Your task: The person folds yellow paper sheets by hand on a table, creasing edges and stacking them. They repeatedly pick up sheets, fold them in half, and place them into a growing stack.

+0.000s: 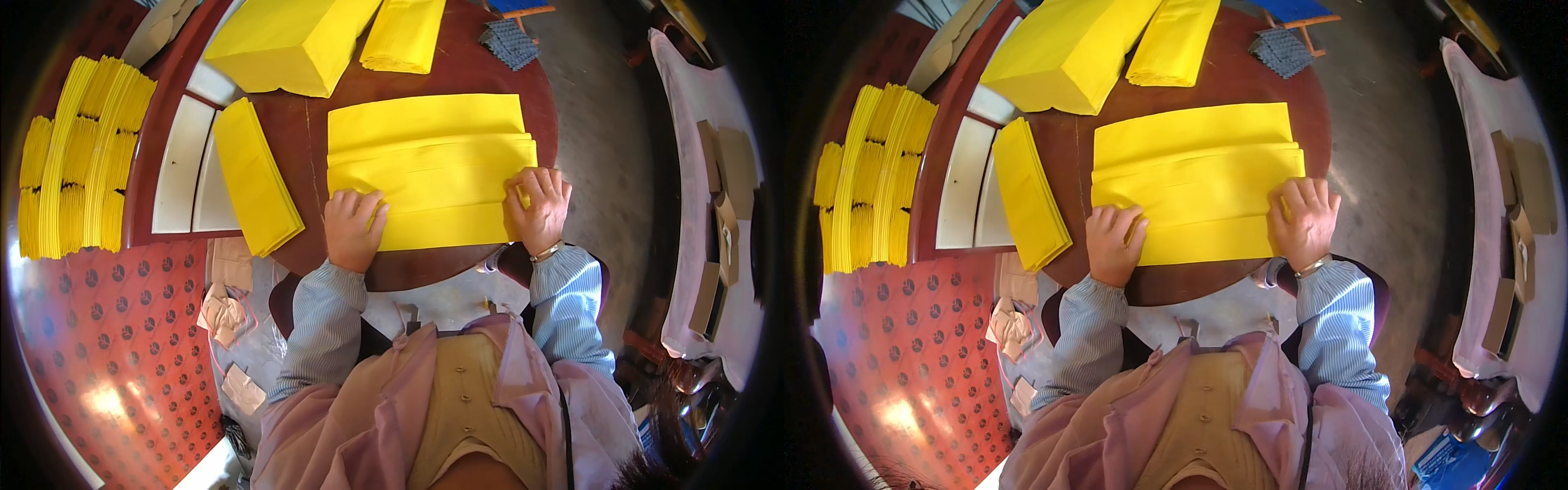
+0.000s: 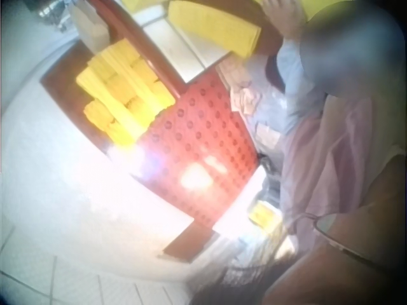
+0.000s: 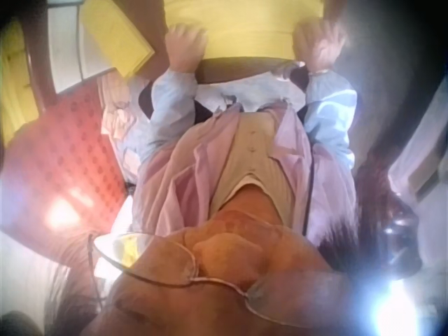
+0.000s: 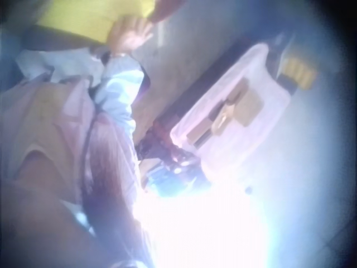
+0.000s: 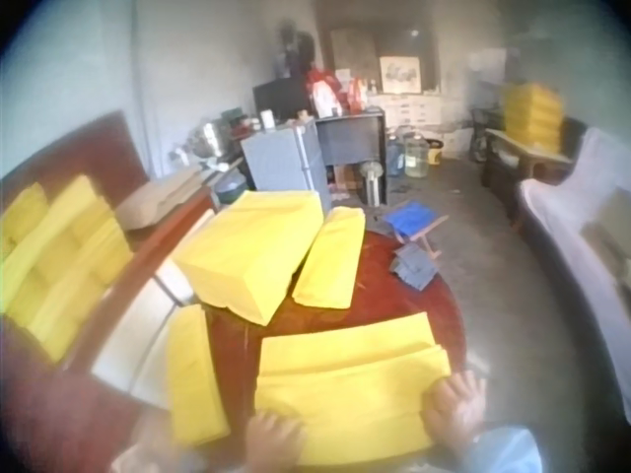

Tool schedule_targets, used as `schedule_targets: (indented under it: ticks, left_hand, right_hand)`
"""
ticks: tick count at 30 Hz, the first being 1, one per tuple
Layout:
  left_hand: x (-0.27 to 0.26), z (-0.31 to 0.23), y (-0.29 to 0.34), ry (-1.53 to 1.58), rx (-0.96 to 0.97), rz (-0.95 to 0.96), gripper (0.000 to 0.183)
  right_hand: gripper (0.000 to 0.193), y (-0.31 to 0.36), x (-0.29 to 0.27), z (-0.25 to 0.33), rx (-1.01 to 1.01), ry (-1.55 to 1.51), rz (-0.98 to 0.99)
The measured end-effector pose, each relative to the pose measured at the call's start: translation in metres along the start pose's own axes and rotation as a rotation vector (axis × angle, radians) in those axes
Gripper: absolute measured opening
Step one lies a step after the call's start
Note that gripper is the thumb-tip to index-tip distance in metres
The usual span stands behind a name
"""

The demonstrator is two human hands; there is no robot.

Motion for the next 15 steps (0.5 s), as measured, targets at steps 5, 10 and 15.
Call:
schedule_targets:
  ticks: [5,10,15]
  left_hand:
    - [0.001,0.001,-0.002,0.057,0.058,-0.030,0.019]
    - [-0.008,0.006,0.000,0.107,0.027,-0.021,0.016]
    - [-0.022,-0.001,-0.012,-0.033,0.018,0.101,0.018]
  right_hand:
    - [0.025,-0.001,0.024,0.050,-0.136,-0.252,0.171]
    - [0.018,0.003,0.037,0.068,-0.121,-0.313,0.223]
    - [0.019,0.005,0.030,0.060,-0.109,-0.314,0.219]
Point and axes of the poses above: each hand's wrist, its own y-axis away from the middle knuckle, its own x-axis out of the palm, z = x × y, the point moved 4 cm from there along -y, towards the middle knuckle, and after that the axes turned 12 degrees about -z, right-handed, at the moved point
